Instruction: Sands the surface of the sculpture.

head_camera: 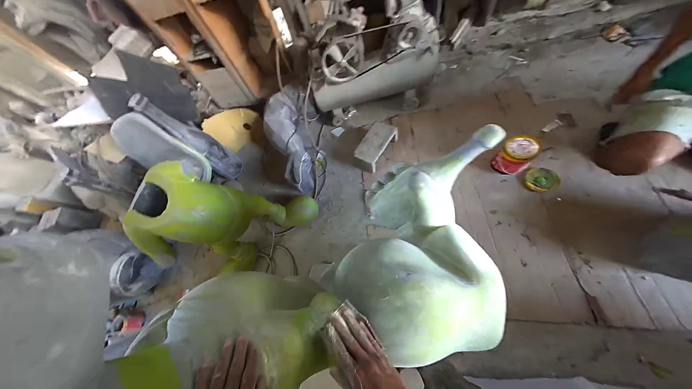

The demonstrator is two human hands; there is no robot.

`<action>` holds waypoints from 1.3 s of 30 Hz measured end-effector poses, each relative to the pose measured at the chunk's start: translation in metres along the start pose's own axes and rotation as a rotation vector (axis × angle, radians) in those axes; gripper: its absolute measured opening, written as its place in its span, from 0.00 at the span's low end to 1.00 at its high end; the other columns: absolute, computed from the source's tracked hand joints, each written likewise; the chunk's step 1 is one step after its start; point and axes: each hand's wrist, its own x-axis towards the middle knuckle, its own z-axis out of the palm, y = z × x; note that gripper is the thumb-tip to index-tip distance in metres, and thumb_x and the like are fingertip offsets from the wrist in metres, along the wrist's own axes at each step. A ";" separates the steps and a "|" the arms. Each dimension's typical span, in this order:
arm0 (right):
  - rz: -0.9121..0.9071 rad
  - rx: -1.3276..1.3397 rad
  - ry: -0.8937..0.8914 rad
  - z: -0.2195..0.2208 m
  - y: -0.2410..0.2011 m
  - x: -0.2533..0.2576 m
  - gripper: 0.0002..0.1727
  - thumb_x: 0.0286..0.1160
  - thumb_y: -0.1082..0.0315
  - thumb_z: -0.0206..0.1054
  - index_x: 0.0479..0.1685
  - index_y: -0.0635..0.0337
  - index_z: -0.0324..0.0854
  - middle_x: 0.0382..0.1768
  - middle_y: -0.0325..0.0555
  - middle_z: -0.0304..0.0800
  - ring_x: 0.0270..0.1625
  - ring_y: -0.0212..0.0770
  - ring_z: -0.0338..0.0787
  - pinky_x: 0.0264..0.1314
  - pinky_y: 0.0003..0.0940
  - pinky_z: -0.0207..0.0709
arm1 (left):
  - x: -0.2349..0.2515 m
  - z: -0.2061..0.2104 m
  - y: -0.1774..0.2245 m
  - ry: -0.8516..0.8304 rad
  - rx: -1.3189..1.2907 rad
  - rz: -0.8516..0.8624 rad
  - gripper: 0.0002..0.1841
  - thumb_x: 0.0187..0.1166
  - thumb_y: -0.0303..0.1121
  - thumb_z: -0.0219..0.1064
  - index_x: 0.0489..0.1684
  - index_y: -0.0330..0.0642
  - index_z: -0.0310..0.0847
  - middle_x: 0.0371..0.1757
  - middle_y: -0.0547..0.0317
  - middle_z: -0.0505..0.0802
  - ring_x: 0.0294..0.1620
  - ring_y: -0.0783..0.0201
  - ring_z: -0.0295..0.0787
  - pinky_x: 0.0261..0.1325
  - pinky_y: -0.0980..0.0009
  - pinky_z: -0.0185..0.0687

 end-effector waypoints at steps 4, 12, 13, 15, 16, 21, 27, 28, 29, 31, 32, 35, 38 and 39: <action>0.113 0.042 -0.126 0.002 0.006 0.076 0.34 0.91 0.46 0.43 0.86 0.55 0.70 0.84 0.47 0.73 0.91 0.51 0.63 0.93 0.54 0.51 | 0.003 0.000 0.000 0.034 0.016 0.011 0.32 0.85 0.53 0.52 0.79 0.41 0.76 0.81 0.47 0.80 0.85 0.44 0.70 0.86 0.40 0.53; 0.011 0.048 -0.009 -0.011 -0.004 -0.005 0.33 0.89 0.51 0.52 0.86 0.62 0.68 0.88 0.57 0.66 0.92 0.58 0.58 0.94 0.58 0.50 | 0.006 0.003 0.008 0.063 0.048 -0.017 0.34 0.85 0.58 0.51 0.81 0.45 0.75 0.81 0.51 0.81 0.84 0.46 0.72 0.85 0.40 0.54; 0.002 0.049 0.014 -0.006 -0.002 0.002 0.33 0.90 0.50 0.51 0.85 0.63 0.69 0.87 0.57 0.67 0.92 0.58 0.60 0.94 0.58 0.51 | 0.003 0.004 0.009 0.071 0.049 -0.022 0.33 0.85 0.58 0.50 0.81 0.46 0.75 0.82 0.52 0.80 0.85 0.46 0.71 0.85 0.40 0.54; 0.032 0.016 0.043 0.004 0.003 0.038 0.33 0.91 0.47 0.47 0.83 0.61 0.73 0.82 0.54 0.75 0.89 0.56 0.66 0.92 0.58 0.56 | 0.001 0.007 0.009 0.093 0.048 -0.012 0.31 0.86 0.57 0.48 0.81 0.53 0.76 0.82 0.52 0.80 0.85 0.45 0.71 0.84 0.39 0.54; 0.083 0.020 0.002 0.003 0.005 0.059 0.33 0.91 0.46 0.46 0.82 0.58 0.74 0.81 0.52 0.77 0.89 0.53 0.68 0.91 0.56 0.57 | 0.003 0.008 0.008 0.096 0.042 0.001 0.29 0.87 0.56 0.47 0.81 0.57 0.76 0.83 0.51 0.79 0.85 0.44 0.71 0.83 0.36 0.55; 0.050 0.096 0.028 -0.006 0.000 0.027 0.33 0.91 0.48 0.48 0.86 0.62 0.68 0.85 0.54 0.71 0.91 0.52 0.63 0.94 0.53 0.54 | 0.002 0.000 0.002 0.055 0.003 0.085 0.24 0.89 0.52 0.49 0.78 0.64 0.80 0.81 0.49 0.80 0.83 0.38 0.72 0.80 0.30 0.55; 0.095 0.016 0.097 0.008 -0.008 0.039 0.34 0.90 0.46 0.47 0.83 0.63 0.73 0.81 0.57 0.76 0.88 0.55 0.70 0.90 0.53 0.62 | -0.006 -0.002 -0.004 0.035 -0.042 0.138 0.20 0.88 0.46 0.55 0.72 0.59 0.84 0.81 0.54 0.82 0.85 0.41 0.70 0.81 0.28 0.51; 0.136 0.025 0.053 0.007 -0.007 0.056 0.34 0.90 0.45 0.45 0.82 0.61 0.73 0.81 0.55 0.77 0.88 0.53 0.70 0.89 0.52 0.62 | -0.004 -0.002 -0.006 0.044 -0.048 0.140 0.20 0.87 0.46 0.55 0.72 0.58 0.84 0.80 0.53 0.82 0.85 0.41 0.70 0.81 0.29 0.51; 0.175 0.063 -0.010 0.003 -0.006 0.065 0.35 0.91 0.44 0.44 0.84 0.59 0.72 0.84 0.53 0.73 0.90 0.51 0.65 0.91 0.50 0.58 | -0.001 -0.001 -0.007 0.054 -0.047 0.142 0.20 0.87 0.46 0.55 0.70 0.58 0.85 0.80 0.54 0.83 0.85 0.41 0.70 0.81 0.29 0.52; 0.126 0.107 0.007 -0.003 -0.006 0.042 0.34 0.92 0.46 0.45 0.87 0.60 0.68 0.86 0.53 0.69 0.92 0.50 0.60 0.95 0.50 0.52 | 0.000 -0.002 -0.007 0.052 -0.043 0.138 0.20 0.87 0.48 0.55 0.69 0.58 0.86 0.79 0.55 0.83 0.84 0.43 0.72 0.82 0.30 0.52; 0.076 0.109 0.053 -0.004 -0.009 0.020 0.33 0.91 0.49 0.48 0.86 0.63 0.68 0.85 0.57 0.70 0.92 0.52 0.61 0.95 0.51 0.54 | 0.000 -0.002 -0.006 0.051 -0.042 0.134 0.20 0.86 0.48 0.55 0.69 0.58 0.86 0.79 0.56 0.84 0.84 0.44 0.72 0.82 0.31 0.53; 0.070 0.119 0.062 -0.008 -0.019 -0.017 0.33 0.88 0.53 0.55 0.84 0.70 0.68 0.86 0.65 0.66 0.92 0.59 0.60 0.95 0.52 0.53 | -0.001 -0.004 -0.002 0.048 -0.036 0.113 0.21 0.86 0.49 0.56 0.70 0.57 0.85 0.79 0.56 0.83 0.84 0.44 0.71 0.82 0.31 0.51; 0.110 0.009 0.102 0.008 -0.014 0.030 0.33 0.91 0.48 0.47 0.82 0.63 0.73 0.84 0.56 0.72 0.90 0.55 0.65 0.92 0.55 0.58 | -0.008 -0.004 0.000 0.034 -0.048 0.102 0.23 0.84 0.51 0.56 0.73 0.57 0.83 0.81 0.56 0.82 0.86 0.44 0.69 0.83 0.31 0.50; 0.148 0.004 0.072 0.008 -0.010 0.051 0.33 0.90 0.47 0.46 0.81 0.60 0.75 0.83 0.53 0.75 0.89 0.53 0.66 0.91 0.53 0.59 | -0.007 -0.003 0.000 0.038 -0.051 0.101 0.24 0.84 0.52 0.56 0.73 0.57 0.83 0.81 0.56 0.82 0.86 0.43 0.69 0.83 0.31 0.50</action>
